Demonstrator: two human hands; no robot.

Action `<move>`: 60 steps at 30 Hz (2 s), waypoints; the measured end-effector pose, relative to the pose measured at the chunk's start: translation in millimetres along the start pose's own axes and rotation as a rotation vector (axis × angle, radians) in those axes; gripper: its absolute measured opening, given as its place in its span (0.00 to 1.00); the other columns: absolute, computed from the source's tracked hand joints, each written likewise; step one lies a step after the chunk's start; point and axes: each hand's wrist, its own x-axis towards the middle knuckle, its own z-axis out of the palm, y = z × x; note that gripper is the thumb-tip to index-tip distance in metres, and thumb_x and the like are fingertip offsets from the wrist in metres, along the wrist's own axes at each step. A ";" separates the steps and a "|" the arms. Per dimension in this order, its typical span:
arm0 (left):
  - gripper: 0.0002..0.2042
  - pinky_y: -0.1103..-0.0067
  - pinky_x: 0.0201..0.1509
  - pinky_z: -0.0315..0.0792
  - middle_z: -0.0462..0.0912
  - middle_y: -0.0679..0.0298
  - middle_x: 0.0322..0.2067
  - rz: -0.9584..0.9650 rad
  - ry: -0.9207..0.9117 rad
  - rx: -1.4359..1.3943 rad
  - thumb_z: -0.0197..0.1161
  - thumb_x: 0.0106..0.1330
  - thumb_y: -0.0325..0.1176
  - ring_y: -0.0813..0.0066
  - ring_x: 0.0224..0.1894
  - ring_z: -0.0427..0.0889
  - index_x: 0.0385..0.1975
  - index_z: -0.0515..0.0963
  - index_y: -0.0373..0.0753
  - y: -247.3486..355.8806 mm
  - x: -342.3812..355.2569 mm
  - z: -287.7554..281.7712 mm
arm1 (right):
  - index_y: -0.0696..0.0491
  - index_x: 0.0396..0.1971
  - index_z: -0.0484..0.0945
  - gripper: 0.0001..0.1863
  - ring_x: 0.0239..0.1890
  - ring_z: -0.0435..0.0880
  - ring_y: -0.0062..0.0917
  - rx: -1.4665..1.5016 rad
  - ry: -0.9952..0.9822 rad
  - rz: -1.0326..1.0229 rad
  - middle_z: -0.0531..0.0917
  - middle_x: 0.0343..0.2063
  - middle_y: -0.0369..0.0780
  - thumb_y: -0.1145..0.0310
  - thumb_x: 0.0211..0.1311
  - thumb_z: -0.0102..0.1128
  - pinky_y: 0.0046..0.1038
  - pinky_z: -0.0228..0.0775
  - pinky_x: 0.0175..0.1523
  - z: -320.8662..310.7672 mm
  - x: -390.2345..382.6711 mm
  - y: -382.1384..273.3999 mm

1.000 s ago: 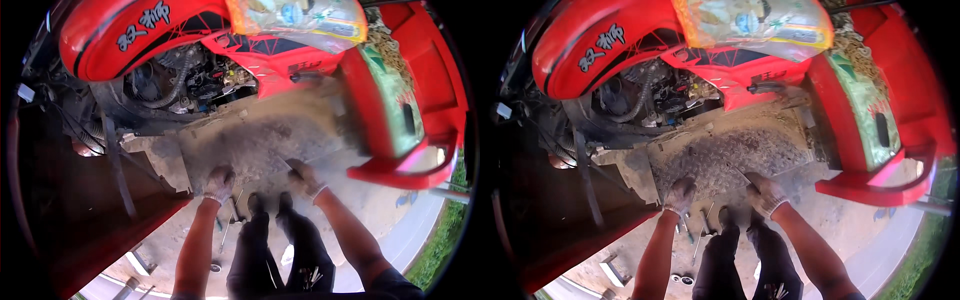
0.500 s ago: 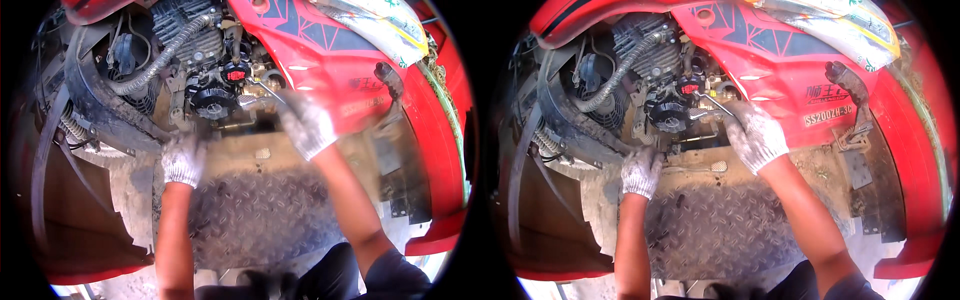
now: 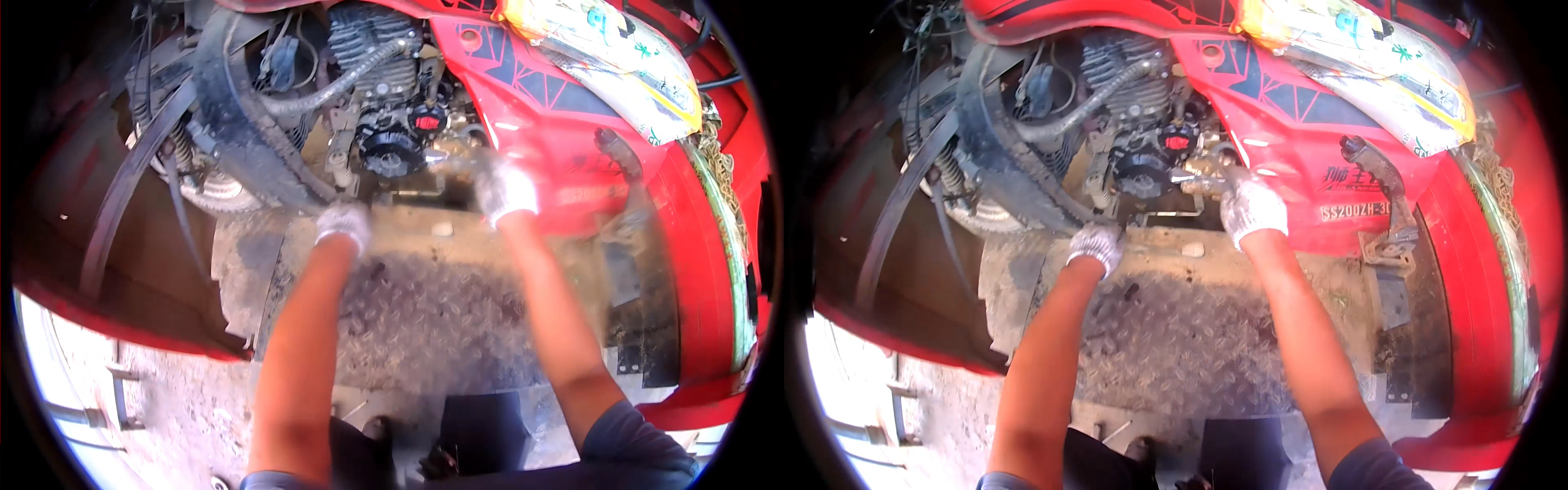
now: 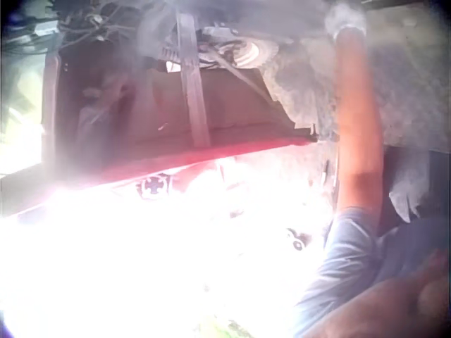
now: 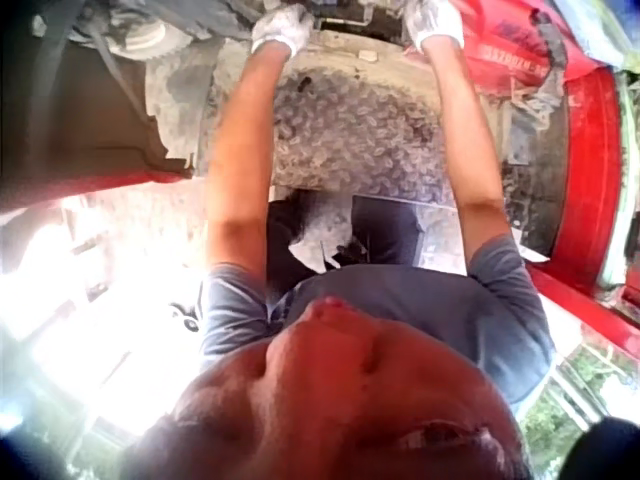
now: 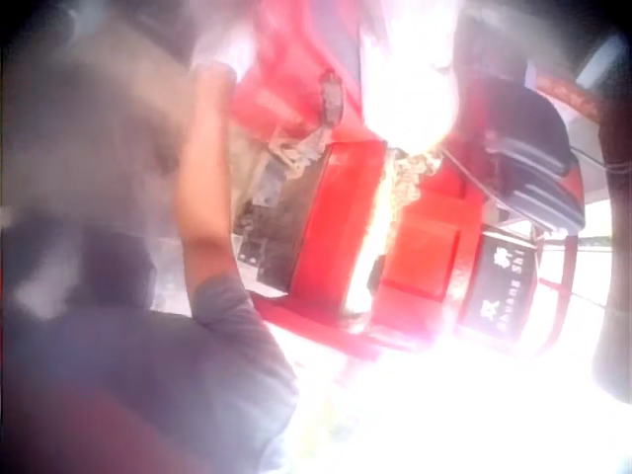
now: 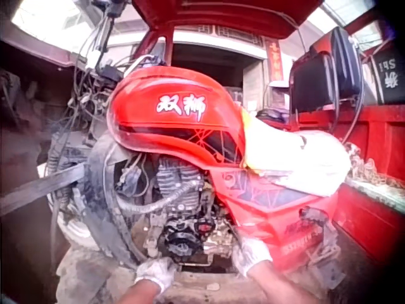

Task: The person uses a power tool and a wrench to work on the engine components of a red three-wheeled motorcycle, removing and handling various mechanical parts.

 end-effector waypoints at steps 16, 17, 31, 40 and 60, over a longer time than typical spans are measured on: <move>0.19 0.56 0.56 0.75 0.86 0.48 0.44 -0.015 0.293 -0.543 0.51 0.70 0.47 0.45 0.49 0.84 0.40 0.84 0.41 8.0 25.7 -18.3 | 0.49 0.65 0.71 0.24 0.45 0.84 0.54 -0.015 -0.018 0.018 0.84 0.45 0.57 0.70 0.69 0.47 0.47 0.75 0.51 24.0 33.5 -16.8; 0.18 0.56 0.56 0.75 0.86 0.47 0.43 -0.016 0.319 -0.584 0.51 0.70 0.47 0.45 0.49 0.84 0.40 0.84 0.41 10.3 29.8 -19.9 | 0.50 0.65 0.71 0.24 0.47 0.83 0.54 -0.065 -0.049 0.040 0.83 0.46 0.57 0.70 0.69 0.47 0.47 0.75 0.52 23.3 33.4 -17.2; 0.18 0.57 0.56 0.75 0.86 0.47 0.44 -0.044 0.411 -0.735 0.54 0.69 0.47 0.45 0.49 0.84 0.42 0.84 0.42 27.9 58.5 -37.3 | 0.54 0.60 0.78 0.20 0.51 0.86 0.43 0.199 -0.029 0.063 0.85 0.48 0.54 0.72 0.71 0.52 0.35 0.75 0.57 28.6 22.5 -5.1; 0.18 0.58 0.58 0.75 0.86 0.48 0.45 -0.063 0.307 -0.695 0.55 0.69 0.49 0.46 0.50 0.84 0.43 0.85 0.43 32.0 60.1 -51.5 | 0.53 0.61 0.76 0.22 0.55 0.84 0.47 0.257 0.038 0.035 0.84 0.51 0.54 0.73 0.68 0.52 0.39 0.75 0.59 21.8 13.0 -15.9; 0.23 0.61 0.64 0.74 0.87 0.51 0.50 0.058 0.164 -0.647 0.45 0.76 0.52 0.53 0.53 0.85 0.55 0.80 0.45 27.7 52.4 -74.6 | 0.58 0.66 0.69 0.27 0.57 0.83 0.49 0.370 0.101 -0.207 0.80 0.56 0.58 0.65 0.70 0.51 0.39 0.74 0.63 47.3 68.8 -154.4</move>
